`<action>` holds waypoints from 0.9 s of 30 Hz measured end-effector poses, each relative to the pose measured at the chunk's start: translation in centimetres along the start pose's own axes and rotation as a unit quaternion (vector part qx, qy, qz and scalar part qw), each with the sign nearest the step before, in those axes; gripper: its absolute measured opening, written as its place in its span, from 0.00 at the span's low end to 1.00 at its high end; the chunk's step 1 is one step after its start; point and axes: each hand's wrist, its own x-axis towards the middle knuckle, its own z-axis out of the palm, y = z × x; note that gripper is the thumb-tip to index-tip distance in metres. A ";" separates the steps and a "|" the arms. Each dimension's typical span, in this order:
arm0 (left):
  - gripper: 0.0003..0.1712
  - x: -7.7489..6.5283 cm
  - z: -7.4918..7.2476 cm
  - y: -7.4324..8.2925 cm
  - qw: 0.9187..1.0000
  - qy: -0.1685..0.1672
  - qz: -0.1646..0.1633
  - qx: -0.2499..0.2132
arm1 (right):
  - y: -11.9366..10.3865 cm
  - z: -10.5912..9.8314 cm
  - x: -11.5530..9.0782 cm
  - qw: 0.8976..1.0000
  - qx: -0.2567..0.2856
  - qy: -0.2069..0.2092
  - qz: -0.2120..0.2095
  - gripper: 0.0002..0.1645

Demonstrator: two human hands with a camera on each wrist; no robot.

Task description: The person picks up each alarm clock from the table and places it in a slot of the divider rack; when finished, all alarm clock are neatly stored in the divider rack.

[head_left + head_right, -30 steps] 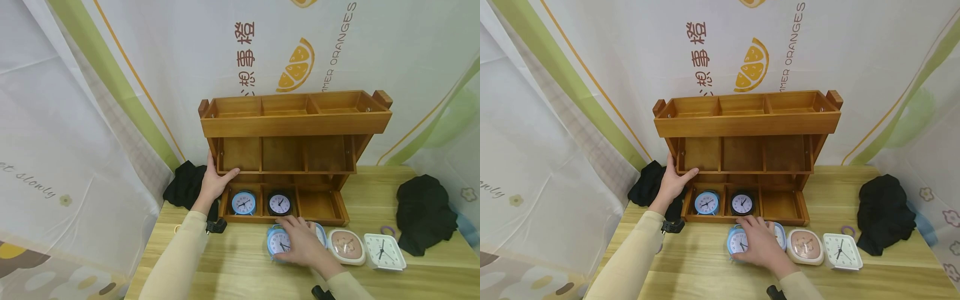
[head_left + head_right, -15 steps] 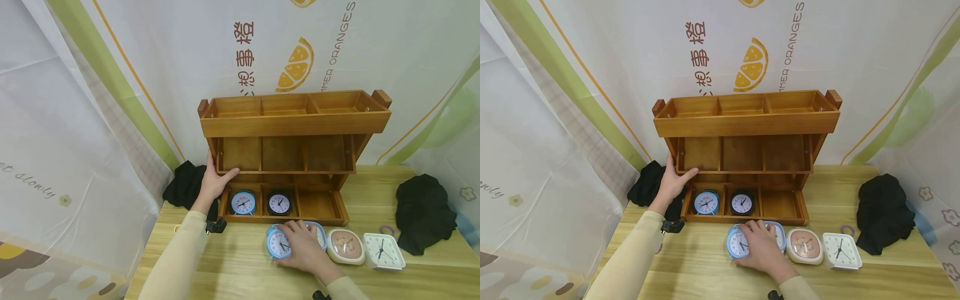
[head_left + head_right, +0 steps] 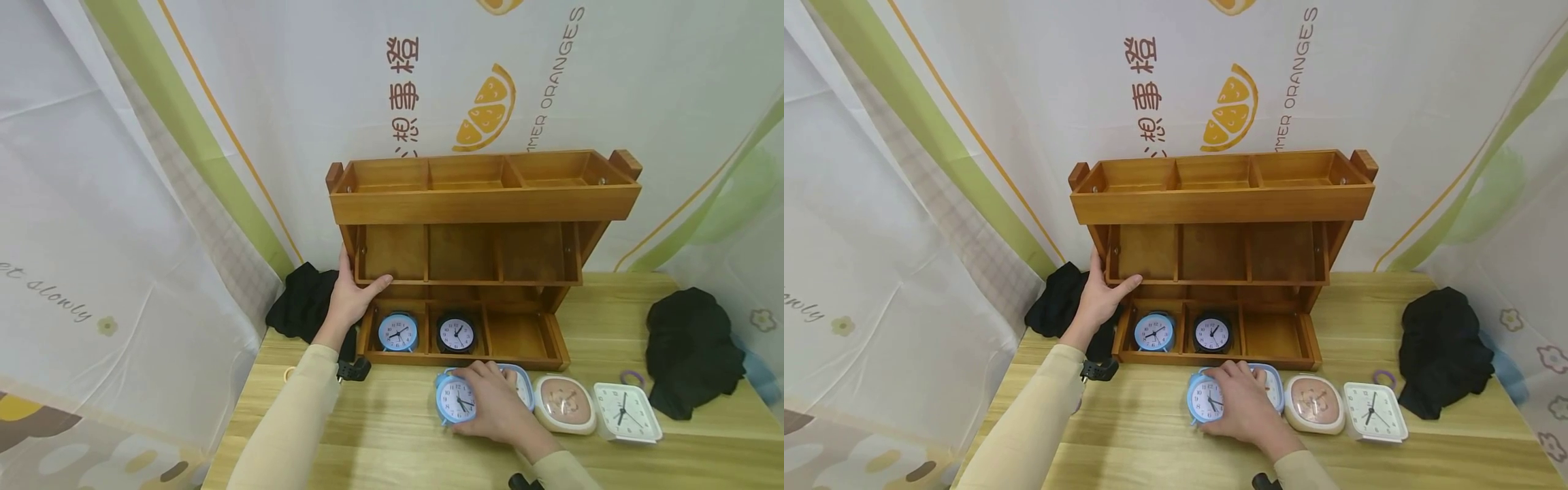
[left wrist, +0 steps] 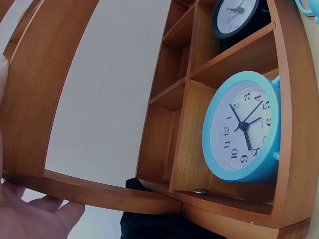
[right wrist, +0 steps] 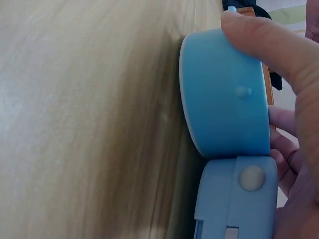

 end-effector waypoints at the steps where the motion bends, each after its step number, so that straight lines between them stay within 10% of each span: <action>1: 0.69 0.0 0.0 0.0 1.000 0.000 0.001 0.000 | 0.0 0.0 0.0 1.000 0.010 0.000 0.001 0.56; 27: 0.68 0.1 0.1 -0.2 1.000 -0.001 0.006 -0.007 | -0.1 -3.0 0.6 0.990 0.126 0.023 -0.049 0.56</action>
